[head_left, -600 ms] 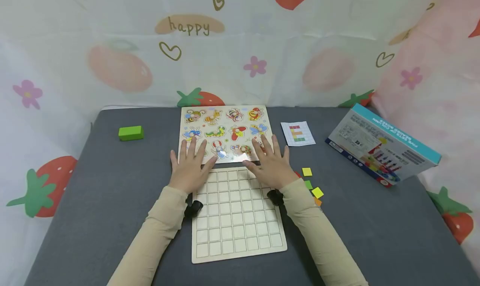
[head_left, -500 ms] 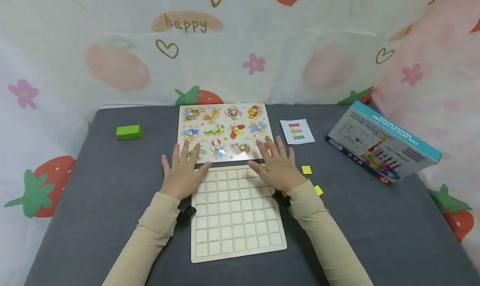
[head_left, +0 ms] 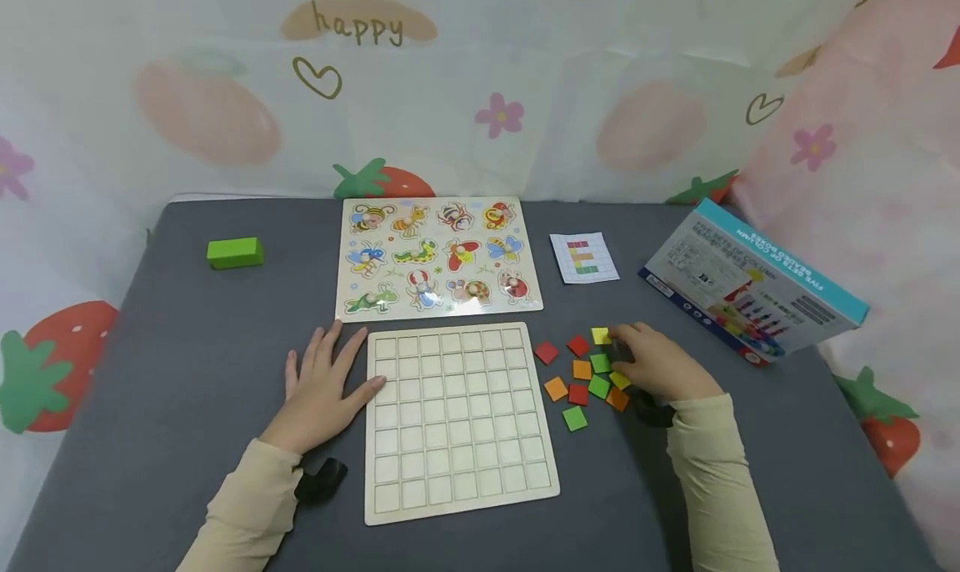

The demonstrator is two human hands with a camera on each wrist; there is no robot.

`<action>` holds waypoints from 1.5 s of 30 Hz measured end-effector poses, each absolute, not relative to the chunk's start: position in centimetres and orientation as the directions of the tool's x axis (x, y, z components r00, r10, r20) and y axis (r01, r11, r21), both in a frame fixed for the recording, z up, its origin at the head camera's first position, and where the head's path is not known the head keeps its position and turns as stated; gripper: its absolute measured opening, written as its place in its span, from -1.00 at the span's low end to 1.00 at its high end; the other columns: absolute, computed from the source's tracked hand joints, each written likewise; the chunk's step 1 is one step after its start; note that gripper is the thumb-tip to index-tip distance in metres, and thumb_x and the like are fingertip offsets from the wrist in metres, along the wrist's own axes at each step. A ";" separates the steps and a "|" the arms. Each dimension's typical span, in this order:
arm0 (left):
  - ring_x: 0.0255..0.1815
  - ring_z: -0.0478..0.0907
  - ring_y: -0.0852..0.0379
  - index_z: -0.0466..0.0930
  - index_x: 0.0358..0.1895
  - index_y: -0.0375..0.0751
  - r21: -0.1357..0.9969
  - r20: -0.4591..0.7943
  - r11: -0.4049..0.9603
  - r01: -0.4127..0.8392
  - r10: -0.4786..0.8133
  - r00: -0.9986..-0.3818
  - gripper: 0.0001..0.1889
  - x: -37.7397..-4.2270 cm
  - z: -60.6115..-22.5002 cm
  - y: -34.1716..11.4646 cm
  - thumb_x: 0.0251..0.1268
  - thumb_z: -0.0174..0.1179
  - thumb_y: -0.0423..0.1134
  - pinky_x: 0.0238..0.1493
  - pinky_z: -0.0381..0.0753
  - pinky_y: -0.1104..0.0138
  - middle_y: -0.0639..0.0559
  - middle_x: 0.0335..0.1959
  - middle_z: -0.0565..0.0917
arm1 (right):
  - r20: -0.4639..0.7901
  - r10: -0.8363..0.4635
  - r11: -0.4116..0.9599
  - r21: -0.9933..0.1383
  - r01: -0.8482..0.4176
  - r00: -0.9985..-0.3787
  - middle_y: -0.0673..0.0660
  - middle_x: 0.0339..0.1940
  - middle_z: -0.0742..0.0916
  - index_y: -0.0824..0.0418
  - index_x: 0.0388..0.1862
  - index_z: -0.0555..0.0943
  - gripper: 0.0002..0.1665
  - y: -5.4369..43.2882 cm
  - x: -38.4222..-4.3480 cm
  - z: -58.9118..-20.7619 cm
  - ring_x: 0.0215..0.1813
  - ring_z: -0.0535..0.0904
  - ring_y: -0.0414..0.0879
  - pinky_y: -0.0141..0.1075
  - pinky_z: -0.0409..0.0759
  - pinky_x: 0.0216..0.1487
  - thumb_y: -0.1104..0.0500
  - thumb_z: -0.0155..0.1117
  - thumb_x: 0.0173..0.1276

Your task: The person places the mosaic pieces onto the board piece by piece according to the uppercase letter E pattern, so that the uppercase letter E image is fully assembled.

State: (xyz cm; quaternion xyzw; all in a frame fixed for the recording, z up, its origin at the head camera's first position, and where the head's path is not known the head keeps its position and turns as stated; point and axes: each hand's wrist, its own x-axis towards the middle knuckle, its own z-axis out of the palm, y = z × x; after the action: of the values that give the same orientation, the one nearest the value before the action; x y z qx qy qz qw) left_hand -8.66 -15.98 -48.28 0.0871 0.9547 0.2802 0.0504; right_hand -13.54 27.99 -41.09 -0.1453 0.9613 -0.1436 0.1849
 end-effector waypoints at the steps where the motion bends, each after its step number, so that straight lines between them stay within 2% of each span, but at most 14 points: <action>1: 0.54 -0.30 -0.31 0.06 0.52 -0.06 0.547 -0.033 0.824 0.149 0.199 -0.980 -0.18 -8.7 -48.3 -16.1 0.31 0.08 0.24 0.38 -0.44 -0.31 -0.26 0.54 -0.12 | -0.319 -0.326 0.915 -0.342 -0.212 -0.890 0.33 0.10 0.56 0.35 0.25 0.44 -0.49 28.3 -13.6 -41.3 0.10 0.51 0.19 0.11 0.53 0.10 0.24 0.24 0.34; 8: 0.52 -0.08 -0.25 0.25 0.43 -0.11 0.521 0.115 0.811 0.266 0.242 -0.963 -0.25 -8.6 -49.1 -16.5 0.26 0.18 0.17 0.39 -0.23 -0.29 -0.20 0.48 0.13 | -0.269 -0.290 0.910 -0.375 -0.177 -0.918 0.21 -0.09 0.57 0.30 0.14 0.50 -0.58 29.1 -13.9 -43.1 -0.10 0.48 0.03 -0.04 0.54 -0.06 0.25 0.28 0.32; 14: 0.48 0.06 -0.18 0.32 0.38 -0.12 0.467 0.206 0.825 0.318 0.249 -0.946 -0.28 -9.0 -49.9 -16.6 0.23 0.20 0.17 0.35 -0.10 -0.29 -0.11 0.41 0.31 | -0.281 -0.324 0.887 -0.422 -0.187 -0.903 0.22 -0.07 0.59 0.31 0.12 0.50 -0.59 30.0 -13.7 -42.9 -0.07 0.51 0.04 -0.01 0.56 -0.03 0.19 0.28 0.34; 21: 0.47 0.07 -0.18 0.33 0.38 -0.12 0.457 0.221 0.827 0.328 0.251 -0.942 -0.28 -9.2 -50.0 -16.8 0.23 0.20 0.17 0.33 -0.08 -0.29 -0.11 0.39 0.32 | -0.311 -0.377 0.860 -0.467 -0.206 -0.872 0.15 -0.18 0.64 0.34 -0.01 0.56 -0.66 30.8 -12.6 -42.3 -0.17 0.54 -0.03 -0.12 0.59 -0.14 0.28 0.34 0.25; 30: 0.48 0.06 -0.18 0.32 0.39 -0.11 0.465 0.216 0.822 0.329 0.255 -0.943 -0.29 -9.1 -50.0 -16.7 0.24 0.20 0.17 0.34 -0.09 -0.29 -0.11 0.41 0.31 | -0.229 -0.367 0.854 -0.467 -0.229 -0.902 0.13 -0.24 0.64 0.31 -0.05 0.58 -0.75 30.6 -12.6 -43.1 -0.23 0.52 -0.07 -0.18 0.58 -0.21 0.31 0.28 0.30; 40: 0.49 0.06 -0.16 0.33 0.40 -0.05 0.471 0.209 0.816 0.335 0.265 -0.941 -0.29 -9.0 -50.0 -16.8 0.23 0.20 0.17 0.38 -0.13 -0.28 -0.09 0.42 0.30 | -0.238 -0.351 0.871 -0.438 -0.222 -0.906 0.15 -0.20 0.58 0.28 -0.06 0.55 -0.74 30.5 -12.3 -43.0 -0.20 0.48 -0.04 -0.15 0.55 -0.18 0.31 0.31 0.27; 45: 0.49 0.09 -0.13 0.37 0.37 -0.04 0.465 0.227 0.809 0.360 0.285 -0.931 -0.33 -9.0 -50.0 -16.8 0.24 0.21 0.16 0.41 -0.16 -0.26 -0.06 0.42 0.32 | -0.269 -0.325 0.880 -0.437 -0.186 -0.907 0.18 -0.09 0.55 0.28 -0.02 0.55 -0.69 30.7 -12.3 -43.1 -0.14 0.49 -0.01 -0.13 0.56 -0.14 0.28 0.33 0.26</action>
State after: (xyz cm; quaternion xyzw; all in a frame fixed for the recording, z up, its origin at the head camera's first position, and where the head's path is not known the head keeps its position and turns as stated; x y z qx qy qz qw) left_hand -9.03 -16.82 -50.04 0.1700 0.9482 0.2582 -0.0734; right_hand -12.25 30.66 -43.06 -0.1341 0.9546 -0.2050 0.1695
